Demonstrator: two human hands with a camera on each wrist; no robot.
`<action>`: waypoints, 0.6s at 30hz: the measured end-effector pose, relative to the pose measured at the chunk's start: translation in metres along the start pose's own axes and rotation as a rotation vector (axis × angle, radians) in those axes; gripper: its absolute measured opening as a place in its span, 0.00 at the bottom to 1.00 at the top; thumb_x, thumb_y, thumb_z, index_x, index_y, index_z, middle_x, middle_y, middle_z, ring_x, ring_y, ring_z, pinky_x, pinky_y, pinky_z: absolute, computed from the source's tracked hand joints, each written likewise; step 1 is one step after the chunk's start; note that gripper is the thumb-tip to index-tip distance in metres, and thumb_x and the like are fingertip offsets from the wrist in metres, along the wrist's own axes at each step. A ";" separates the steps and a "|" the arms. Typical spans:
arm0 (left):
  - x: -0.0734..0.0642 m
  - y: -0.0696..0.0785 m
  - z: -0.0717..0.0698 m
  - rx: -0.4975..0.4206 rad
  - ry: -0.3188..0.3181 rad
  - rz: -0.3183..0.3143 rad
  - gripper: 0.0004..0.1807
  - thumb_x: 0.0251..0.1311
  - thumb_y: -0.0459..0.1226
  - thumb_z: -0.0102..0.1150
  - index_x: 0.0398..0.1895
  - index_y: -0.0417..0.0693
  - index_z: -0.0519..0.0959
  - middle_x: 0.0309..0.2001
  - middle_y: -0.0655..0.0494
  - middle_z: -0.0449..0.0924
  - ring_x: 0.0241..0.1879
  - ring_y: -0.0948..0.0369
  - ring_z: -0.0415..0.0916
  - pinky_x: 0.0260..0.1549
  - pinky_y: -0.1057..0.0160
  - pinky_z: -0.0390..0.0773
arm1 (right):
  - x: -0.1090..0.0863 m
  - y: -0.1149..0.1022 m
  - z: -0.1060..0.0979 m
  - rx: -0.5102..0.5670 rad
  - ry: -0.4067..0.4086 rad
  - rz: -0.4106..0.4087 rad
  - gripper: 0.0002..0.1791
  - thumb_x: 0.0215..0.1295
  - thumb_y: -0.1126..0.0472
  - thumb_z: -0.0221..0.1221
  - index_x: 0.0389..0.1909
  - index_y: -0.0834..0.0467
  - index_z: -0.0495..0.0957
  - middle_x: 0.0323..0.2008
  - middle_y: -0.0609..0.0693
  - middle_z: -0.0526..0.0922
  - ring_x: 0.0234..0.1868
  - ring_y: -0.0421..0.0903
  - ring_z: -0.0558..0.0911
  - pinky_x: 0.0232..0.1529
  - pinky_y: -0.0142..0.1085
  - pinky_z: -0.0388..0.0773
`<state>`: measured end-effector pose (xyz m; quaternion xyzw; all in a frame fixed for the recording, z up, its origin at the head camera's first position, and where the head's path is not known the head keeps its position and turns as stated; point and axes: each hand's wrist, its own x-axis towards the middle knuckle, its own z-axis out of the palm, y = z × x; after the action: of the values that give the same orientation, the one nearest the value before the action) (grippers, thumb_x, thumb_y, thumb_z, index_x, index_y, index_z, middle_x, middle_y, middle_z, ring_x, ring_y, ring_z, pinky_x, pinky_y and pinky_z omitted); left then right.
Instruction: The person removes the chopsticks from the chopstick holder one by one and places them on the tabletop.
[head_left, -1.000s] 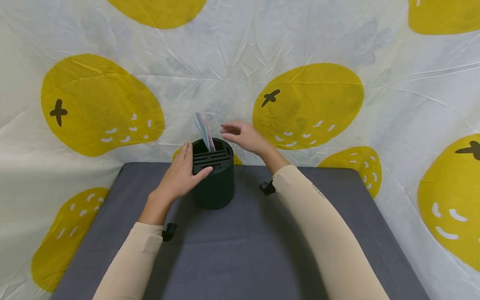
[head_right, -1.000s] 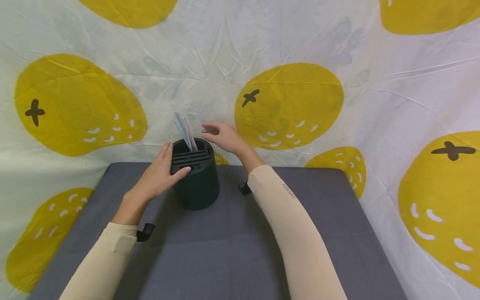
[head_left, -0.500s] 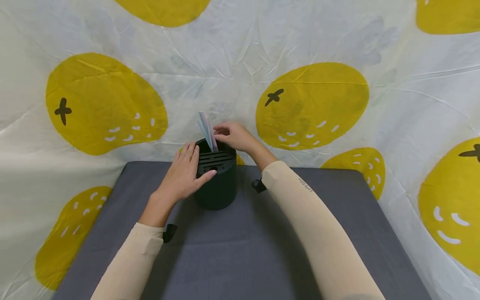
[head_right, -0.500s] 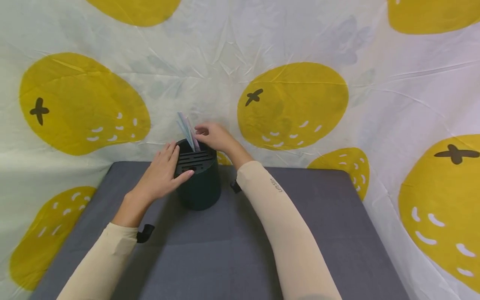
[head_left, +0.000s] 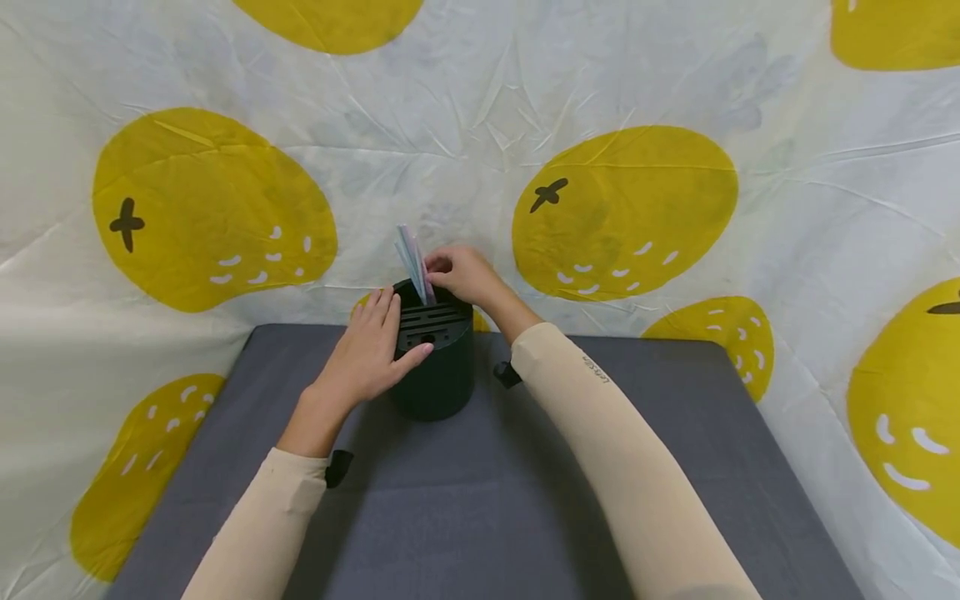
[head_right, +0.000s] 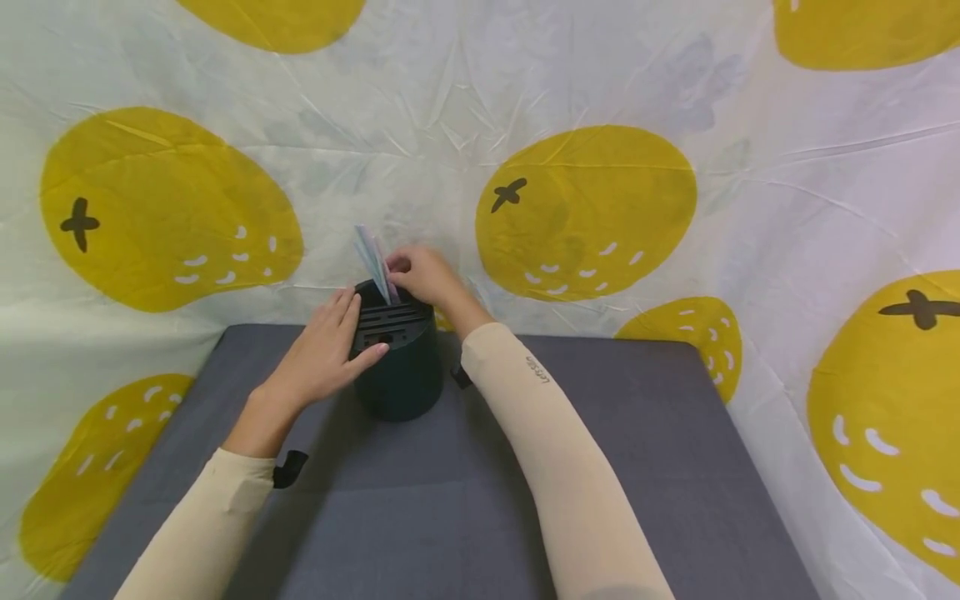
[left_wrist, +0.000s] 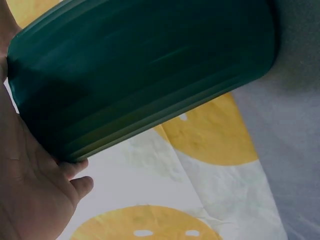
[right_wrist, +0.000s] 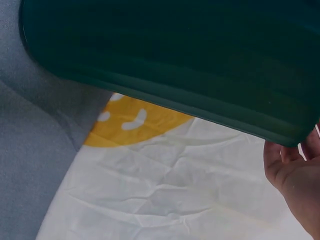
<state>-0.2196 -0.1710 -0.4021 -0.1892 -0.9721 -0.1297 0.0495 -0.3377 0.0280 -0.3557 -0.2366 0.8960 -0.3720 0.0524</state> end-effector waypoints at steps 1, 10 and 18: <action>0.000 0.000 0.000 0.000 0.004 0.003 0.57 0.71 0.72 0.35 0.83 0.35 0.44 0.84 0.38 0.38 0.83 0.42 0.35 0.79 0.38 0.42 | 0.000 0.000 0.001 0.000 0.003 0.004 0.14 0.75 0.57 0.61 0.57 0.56 0.84 0.52 0.52 0.87 0.54 0.49 0.84 0.60 0.44 0.80; 0.002 0.001 0.001 -0.005 0.012 0.009 0.57 0.71 0.72 0.36 0.83 0.34 0.45 0.84 0.38 0.39 0.83 0.41 0.37 0.80 0.38 0.43 | 0.001 0.000 0.001 0.009 0.024 0.005 0.10 0.75 0.57 0.61 0.50 0.56 0.85 0.48 0.52 0.87 0.50 0.48 0.83 0.57 0.43 0.81; 0.002 -0.001 0.001 -0.024 0.011 -0.008 0.57 0.71 0.73 0.35 0.83 0.36 0.44 0.84 0.38 0.39 0.83 0.43 0.36 0.80 0.39 0.43 | -0.002 -0.003 -0.004 0.042 0.055 -0.042 0.08 0.76 0.57 0.61 0.48 0.56 0.84 0.46 0.52 0.86 0.48 0.48 0.83 0.54 0.42 0.81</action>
<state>-0.2215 -0.1712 -0.4033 -0.1852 -0.9709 -0.1425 0.0520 -0.3364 0.0297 -0.3509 -0.2437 0.8839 -0.3983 0.0248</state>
